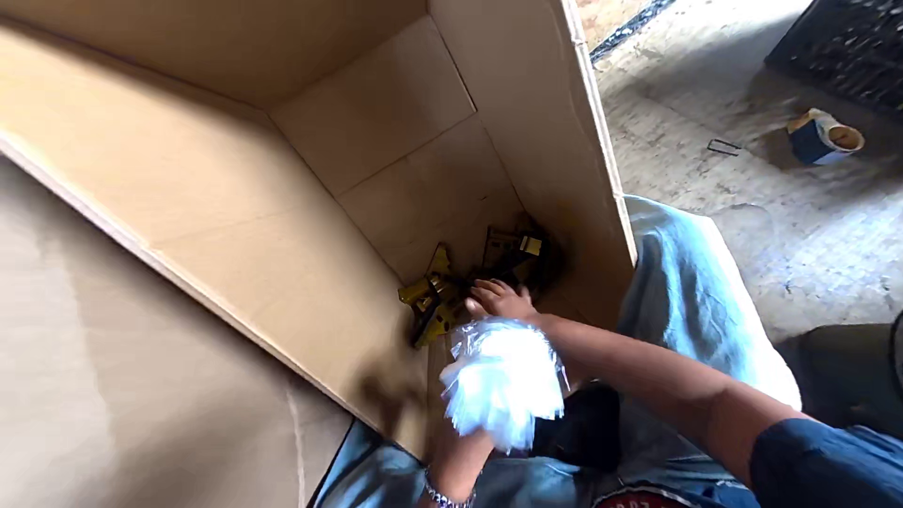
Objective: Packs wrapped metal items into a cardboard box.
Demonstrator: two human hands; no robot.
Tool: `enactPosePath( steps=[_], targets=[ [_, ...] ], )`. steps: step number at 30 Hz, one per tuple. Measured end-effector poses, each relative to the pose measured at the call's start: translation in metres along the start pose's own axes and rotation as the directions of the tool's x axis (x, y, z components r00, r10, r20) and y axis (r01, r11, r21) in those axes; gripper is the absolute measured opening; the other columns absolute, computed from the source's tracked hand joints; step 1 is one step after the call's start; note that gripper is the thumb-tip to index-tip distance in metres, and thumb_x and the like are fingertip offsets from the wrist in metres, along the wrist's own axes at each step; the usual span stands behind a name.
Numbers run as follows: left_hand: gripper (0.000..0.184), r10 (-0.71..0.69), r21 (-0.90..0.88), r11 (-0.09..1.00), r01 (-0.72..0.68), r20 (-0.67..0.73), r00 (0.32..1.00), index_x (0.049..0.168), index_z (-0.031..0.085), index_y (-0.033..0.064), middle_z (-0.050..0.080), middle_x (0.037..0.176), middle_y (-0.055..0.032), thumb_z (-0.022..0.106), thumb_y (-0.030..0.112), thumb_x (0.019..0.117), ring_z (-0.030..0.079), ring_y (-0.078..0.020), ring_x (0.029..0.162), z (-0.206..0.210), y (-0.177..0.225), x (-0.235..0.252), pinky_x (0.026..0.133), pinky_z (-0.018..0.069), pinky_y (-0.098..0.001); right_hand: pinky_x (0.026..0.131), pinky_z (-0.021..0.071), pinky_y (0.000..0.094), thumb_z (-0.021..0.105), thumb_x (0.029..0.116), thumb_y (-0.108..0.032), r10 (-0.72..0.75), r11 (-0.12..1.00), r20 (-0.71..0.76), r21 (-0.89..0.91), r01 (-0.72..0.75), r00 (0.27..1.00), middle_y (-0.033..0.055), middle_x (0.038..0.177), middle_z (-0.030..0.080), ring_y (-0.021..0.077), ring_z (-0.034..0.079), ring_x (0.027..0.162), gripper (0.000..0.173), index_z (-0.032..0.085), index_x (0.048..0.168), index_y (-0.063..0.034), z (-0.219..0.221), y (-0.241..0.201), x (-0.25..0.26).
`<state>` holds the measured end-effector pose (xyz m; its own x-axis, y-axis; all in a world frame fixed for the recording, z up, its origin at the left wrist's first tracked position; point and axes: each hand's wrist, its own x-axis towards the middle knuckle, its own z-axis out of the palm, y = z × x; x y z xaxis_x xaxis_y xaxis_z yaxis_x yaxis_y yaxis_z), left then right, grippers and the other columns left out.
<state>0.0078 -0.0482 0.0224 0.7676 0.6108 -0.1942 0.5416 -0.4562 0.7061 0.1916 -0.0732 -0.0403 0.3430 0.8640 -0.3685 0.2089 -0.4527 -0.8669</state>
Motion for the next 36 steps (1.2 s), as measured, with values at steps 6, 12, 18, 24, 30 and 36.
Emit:
enactPosePath(
  steps=[6, 12, 18, 24, 30, 36],
  targets=[
    [0.028, -0.212, -0.53, 0.846, 0.05, -0.248, 0.945, 0.117, 0.053, -0.0144, 0.06, 0.101, -0.0064, 0.051, -0.01, 0.0896, 0.058, 0.0015, 0.096, -0.016, -0.009, 0.042, 0.088, 0.0492, -0.0169, 0.104, 0.0486, 0.0489, 0.057, 0.1055, -0.023, 0.198, 0.943, -0.405, 0.326, -0.061, 0.893, 0.0258, 0.135, 0.06, 0.0355, 0.061, 0.121, 0.041, 0.057, 0.136, 0.0042, -0.058, 0.025, -0.003],
    [0.036, -0.321, -0.527, 0.846, 0.074, -0.395, 0.861, 0.113, 0.052, -0.0129, 0.061, 0.095, -0.0023, 0.06, -0.013, 0.0783, 0.059, 0.002, 0.09, -0.025, -0.02, 0.031, 0.082, 0.0516, -0.0183, 0.12, 0.0286, 0.0548, 0.04, 0.1118, -0.034, 0.459, 0.852, -0.534, 0.492, -0.18, 0.71, 0.0279, 0.156, 0.041, 0.0388, 0.036, 0.147, 0.055, 0.042, 0.15, 0.0054, -0.082, 0.089, 0.035],
    [0.039, -0.295, -0.549, 0.836, -0.008, -0.461, 0.837, 0.114, 0.058, -0.0124, 0.07, 0.099, -0.0027, 0.069, -0.012, 0.0768, 0.067, -0.0027, 0.096, -0.022, -0.037, 0.039, 0.087, 0.0569, -0.0226, 0.109, 0.0369, 0.0686, 0.036, 0.108, -0.056, 0.513, 0.761, -0.336, 0.604, -0.237, 0.79, 0.0219, 0.158, 0.039, 0.041, 0.038, 0.145, 0.066, 0.04, 0.156, -0.011, -0.031, 0.092, 0.075],
    [0.046, -0.384, -0.557, 0.82, 0.131, -0.365, 0.848, 0.12, 0.053, -0.0145, 0.065, 0.102, -0.0085, 0.07, -0.011, 0.0776, 0.063, -0.0032, 0.094, -0.02, -0.028, 0.057, 0.085, 0.0546, -0.0215, 0.107, 0.0406, 0.0666, 0.034, 0.1083, -0.056, 0.397, 0.623, 0.194, 0.661, -0.419, 0.897, 0.0159, 0.167, 0.027, 0.0428, 0.037, 0.146, 0.065, 0.03, 0.161, -0.0174, 0.014, 0.037, 0.058],
    [0.046, -0.359, -0.576, 0.812, 0.097, -0.36, 0.861, 0.117, 0.055, -0.013, 0.065, 0.099, -0.0052, 0.071, -0.014, 0.0742, 0.062, -0.0003, 0.093, -0.017, -0.023, 0.046, 0.085, 0.0524, -0.0187, 0.087, 0.0573, 0.0227, 0.065, 0.0941, -0.006, -0.364, 0.779, 0.107, 0.579, 0.24, 0.925, 0.0077, 0.113, 0.067, 0.0059, 0.066, 0.097, 0.027, 0.066, 0.117, 0.0075, 0.0, -0.028, -0.009],
    [0.038, -0.201, -0.83, 0.558, 0.004, -0.131, 0.971, 0.104, 0.068, 0.0022, 0.074, 0.093, 0.0005, 0.082, -0.006, 0.0694, 0.072, -0.0085, 0.091, -0.019, -0.02, 0.036, 0.086, 0.0603, -0.0267, 0.066, 0.0567, 0.0197, 0.061, 0.0956, 0.001, -0.231, 0.702, 0.074, 0.703, 0.114, 0.97, -0.0081, 0.08, 0.067, 0.0013, 0.063, 0.066, 0.009, 0.065, 0.095, -0.0071, -0.009, -0.024, -0.017]
  ],
)
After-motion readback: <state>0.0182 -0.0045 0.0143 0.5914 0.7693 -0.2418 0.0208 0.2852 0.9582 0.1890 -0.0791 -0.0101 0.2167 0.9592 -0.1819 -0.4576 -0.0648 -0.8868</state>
